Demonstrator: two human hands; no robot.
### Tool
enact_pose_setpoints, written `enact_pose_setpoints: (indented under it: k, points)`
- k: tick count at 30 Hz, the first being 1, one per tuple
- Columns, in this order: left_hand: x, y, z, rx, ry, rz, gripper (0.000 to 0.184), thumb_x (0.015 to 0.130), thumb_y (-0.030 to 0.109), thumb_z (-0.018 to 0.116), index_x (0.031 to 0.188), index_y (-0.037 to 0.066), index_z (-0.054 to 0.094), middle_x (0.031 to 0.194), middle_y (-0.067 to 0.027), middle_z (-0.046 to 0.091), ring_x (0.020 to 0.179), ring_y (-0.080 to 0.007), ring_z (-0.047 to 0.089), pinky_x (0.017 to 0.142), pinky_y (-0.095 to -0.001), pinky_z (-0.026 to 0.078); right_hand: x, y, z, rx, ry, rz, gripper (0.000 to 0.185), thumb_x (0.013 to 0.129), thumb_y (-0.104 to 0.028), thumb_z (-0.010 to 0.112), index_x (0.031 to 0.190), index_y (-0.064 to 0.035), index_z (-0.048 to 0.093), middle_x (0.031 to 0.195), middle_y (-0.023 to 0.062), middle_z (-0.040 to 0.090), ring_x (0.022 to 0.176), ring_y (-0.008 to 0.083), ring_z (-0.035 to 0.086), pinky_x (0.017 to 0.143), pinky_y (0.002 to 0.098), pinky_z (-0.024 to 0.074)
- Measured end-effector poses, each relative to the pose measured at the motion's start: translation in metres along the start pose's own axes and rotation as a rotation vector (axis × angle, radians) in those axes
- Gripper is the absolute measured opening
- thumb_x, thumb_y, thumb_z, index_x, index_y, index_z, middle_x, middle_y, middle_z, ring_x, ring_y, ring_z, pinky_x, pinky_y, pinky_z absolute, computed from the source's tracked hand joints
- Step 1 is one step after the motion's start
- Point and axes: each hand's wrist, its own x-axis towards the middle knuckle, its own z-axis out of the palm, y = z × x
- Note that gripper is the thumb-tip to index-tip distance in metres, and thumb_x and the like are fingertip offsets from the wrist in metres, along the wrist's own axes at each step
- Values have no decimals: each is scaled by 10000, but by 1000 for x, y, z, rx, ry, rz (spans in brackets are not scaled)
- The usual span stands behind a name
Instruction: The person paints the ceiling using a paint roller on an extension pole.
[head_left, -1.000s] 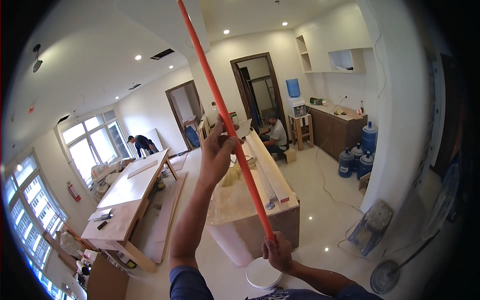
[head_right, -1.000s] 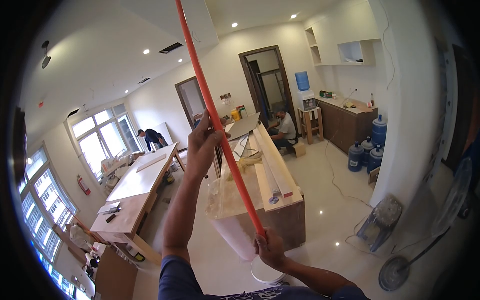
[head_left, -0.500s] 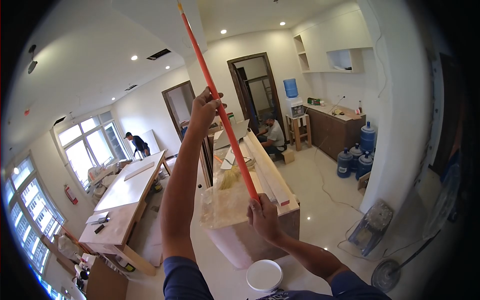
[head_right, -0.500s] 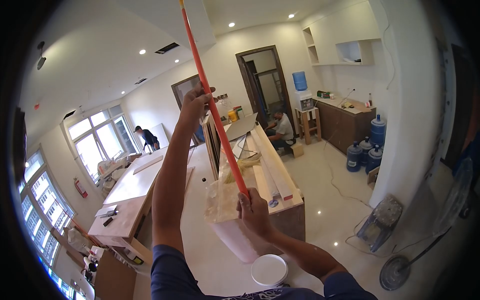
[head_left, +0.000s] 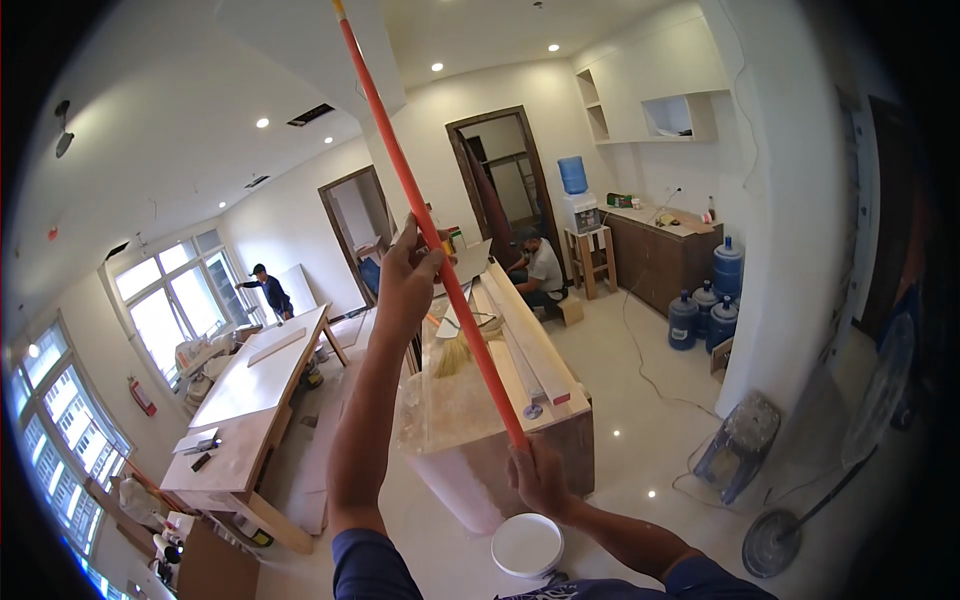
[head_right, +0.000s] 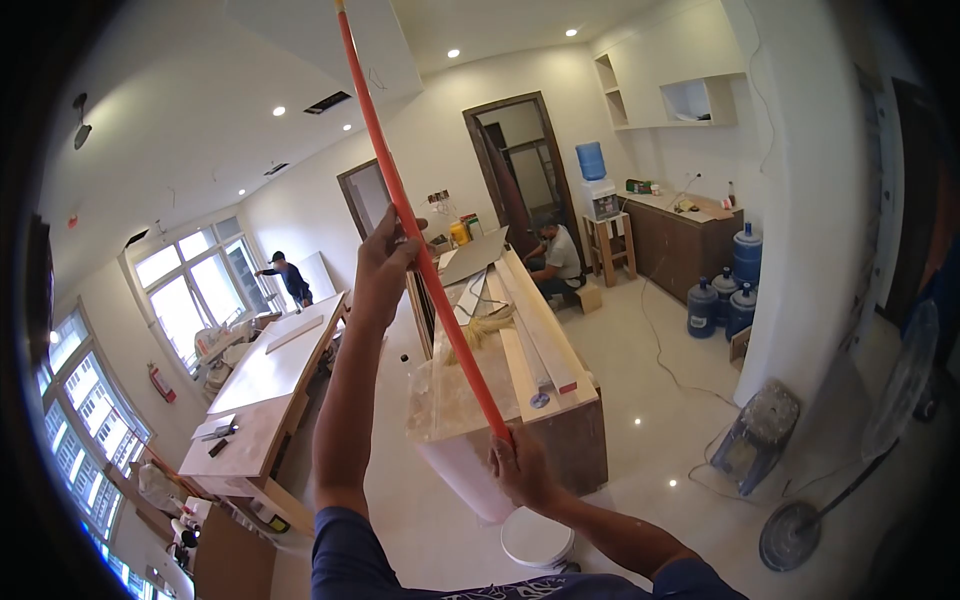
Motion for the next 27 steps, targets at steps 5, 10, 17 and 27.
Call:
enact_pose_setpoints:
  k: [5, 10, 17, 27]
  points:
    - [-41, 19, 13, 33, 30, 41, 689, 961, 58, 555, 1590, -27, 288, 1247, -167, 646, 948, -191, 683, 788, -312, 567, -39, -15, -13, 33, 3, -85, 204, 1075, -203, 528, 991, -17, 533, 657, 38, 591, 521, 103, 582, 485, 278, 476]
    - [-64, 28, 26, 43, 54, 29, 681, 962, 70, 551, 1586, -31, 299, 1232, -156, 645, 948, -194, 682, 777, -307, 562, -66, -10, -21, 83, -4, -5, 223, 1072, -234, 553, 1037, -14, 552, 692, 41, 615, 540, 100, 607, 496, 270, 501]
    - [-73, 27, 19, -75, 47, 67, 619, 979, 1, 534, 1569, -21, 347, 1211, -112, 664, 952, -176, 671, 815, -303, 579, -75, -12, -22, 59, -14, -27, 222, 1072, -235, 557, 1062, -14, 555, 687, 41, 617, 531, 96, 606, 489, 269, 500]
    - [-41, 8, -18, -22, 32, 83, 656, 941, 32, 550, 1563, -35, 352, 1204, -151, 662, 957, -196, 683, 818, -322, 580, -44, 1, 20, 66, 5, 2, 206, 1077, -220, 544, 1038, -18, 558, 681, 43, 609, 533, 105, 605, 494, 280, 493]
